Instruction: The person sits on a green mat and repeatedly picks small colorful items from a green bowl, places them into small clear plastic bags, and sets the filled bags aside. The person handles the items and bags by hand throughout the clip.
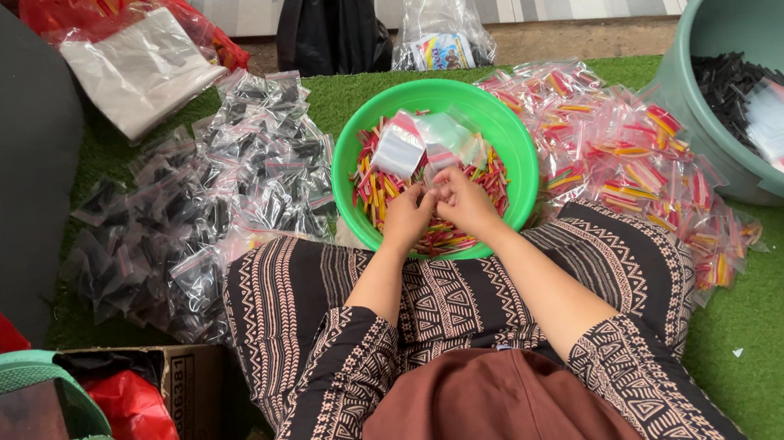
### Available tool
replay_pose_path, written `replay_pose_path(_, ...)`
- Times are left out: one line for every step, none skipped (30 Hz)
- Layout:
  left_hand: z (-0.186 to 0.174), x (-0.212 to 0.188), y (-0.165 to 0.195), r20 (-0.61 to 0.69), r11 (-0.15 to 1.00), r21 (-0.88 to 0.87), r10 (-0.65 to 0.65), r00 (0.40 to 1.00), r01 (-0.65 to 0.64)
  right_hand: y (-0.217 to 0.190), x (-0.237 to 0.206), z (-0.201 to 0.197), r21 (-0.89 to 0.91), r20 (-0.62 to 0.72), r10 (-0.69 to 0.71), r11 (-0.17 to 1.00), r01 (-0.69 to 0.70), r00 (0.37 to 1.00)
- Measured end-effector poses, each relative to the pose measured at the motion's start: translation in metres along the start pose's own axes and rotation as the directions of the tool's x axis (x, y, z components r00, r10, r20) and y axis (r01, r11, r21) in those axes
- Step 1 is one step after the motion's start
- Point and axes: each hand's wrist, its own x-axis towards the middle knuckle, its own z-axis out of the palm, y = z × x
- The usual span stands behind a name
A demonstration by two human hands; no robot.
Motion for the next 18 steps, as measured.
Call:
replay_pose_path(-0.001, 0.001, -0.001, -0.001, 1.0, -0.022, 0.009, 1.0, -0.009, -0.001, -0.001, 0.002, 0.03, 0.014, -0.008, 1.0, 0.008, 1.0)
replay_pose_path(-0.002, 0.002, -0.001, -0.003, 0.999, -0.043, 0.018, 1.0, -0.018, -0.002, -0.002, 0.003, 0.06, 0.027, -0.016, 0.998, 0.015, 1.0)
replay_pose_path(-0.002, 0.003, -0.002, 0.009, 0.998, -0.058, 0.012, 1.0, -0.011, -0.002, -0.002, 0.003, 0.052, 0.038, -0.032, 0.998, 0.03, 0.999)
replay_pose_path(-0.003, 0.005, -0.002, 0.021, 0.997, -0.072, 0.006, 1.0, -0.004, -0.002, -0.002, 0.002, 0.044, 0.049, -0.048, 0.998, 0.045, 0.998)
replay_pose_path(-0.002, 0.007, -0.002, 0.033, 0.996, -0.087, 0.0, 0.999, 0.003, -0.001, -0.001, 0.001, 0.036, 0.061, -0.063, 0.998, 0.06, 0.996)
replay_pose_path(-0.002, 0.007, -0.003, 0.042, 0.992, -0.124, 0.023, 0.999, -0.018, 0.0, 0.0, 0.0, 0.107, 0.078, -0.051, 0.993, 0.042, 0.996)
replay_pose_path(-0.001, 0.007, -0.004, 0.051, 0.986, -0.161, 0.046, 0.998, -0.037, 0.001, 0.001, -0.001, 0.177, 0.096, -0.04, 0.984, 0.022, 0.995)
replay_pose_path(-0.001, 0.007, -0.004, 0.058, 0.979, -0.197, 0.069, 0.996, -0.056, 0.003, 0.002, -0.001, 0.247, 0.115, -0.03, 0.969, 0.001, 0.993)
replay_pose_path(-0.002, 0.008, -0.005, 0.06, 0.976, -0.211, 0.068, 0.996, -0.054, 0.004, 0.003, -0.001, 0.31, 0.126, -0.015, 0.951, -0.025, 0.992)
replay_pose_path(-0.002, 0.008, -0.004, 0.063, 0.973, -0.224, 0.067, 0.996, -0.052, 0.004, 0.004, -0.002, 0.372, 0.137, 0.0, 0.927, -0.051, 0.991)
replay_pose_path(-0.003, 0.009, -0.004, 0.066, 0.97, -0.238, 0.067, 0.996, -0.049, 0.004, 0.004, -0.002, 0.431, 0.149, 0.014, 0.899, -0.078, 0.989)
replay_pose_path(-0.004, 0.009, -0.004, 0.074, 0.969, -0.245, 0.056, 0.996, -0.036, 0.004, 0.004, -0.003, 0.475, 0.163, 0.019, 0.875, -0.095, 0.986)
replay_pose_path(-0.004, 0.008, -0.005, 0.081, 0.967, -0.253, 0.045, 0.996, -0.023, 0.005, 0.004, -0.005, 0.517, 0.178, 0.022, 0.848, -0.113, 0.984)
replay_pose_path(-0.005, 0.009, -0.004, 0.087, 0.965, -0.261, 0.036, 0.996, -0.012, 0.005, 0.003, -0.006, 0.557, 0.192, 0.024, 0.82, -0.13, 0.981)
replay_pose_path(-0.005, 0.008, -0.003, 0.062, 0.968, -0.247, 0.053, 0.997, -0.037, 0.003, 0.003, -0.007, 0.431, 0.171, 0.025, 0.897, -0.097, 0.985)
replay_pose_path(-0.004, 0.006, -0.002, 0.038, 0.971, -0.232, 0.071, 0.997, -0.06, 0.0, 0.0, -0.007, 0.294, 0.148, 0.024, 0.954, -0.067, 0.989)
replay_pose_path(-0.003, 0.005, -0.001, 0.015, 0.973, -0.216, 0.088, 0.996, -0.083, -0.003, -0.002, -0.006, 0.149, 0.126, 0.019, 0.988, -0.038, 0.992)
replay_pose_path(-0.004, 0.006, 0.0, 0.002, 0.967, -0.238, 0.098, 0.995, -0.095, -0.007, -0.005, -0.005, 0.051, 0.063, -0.07, 0.996, 0.066, 0.996)
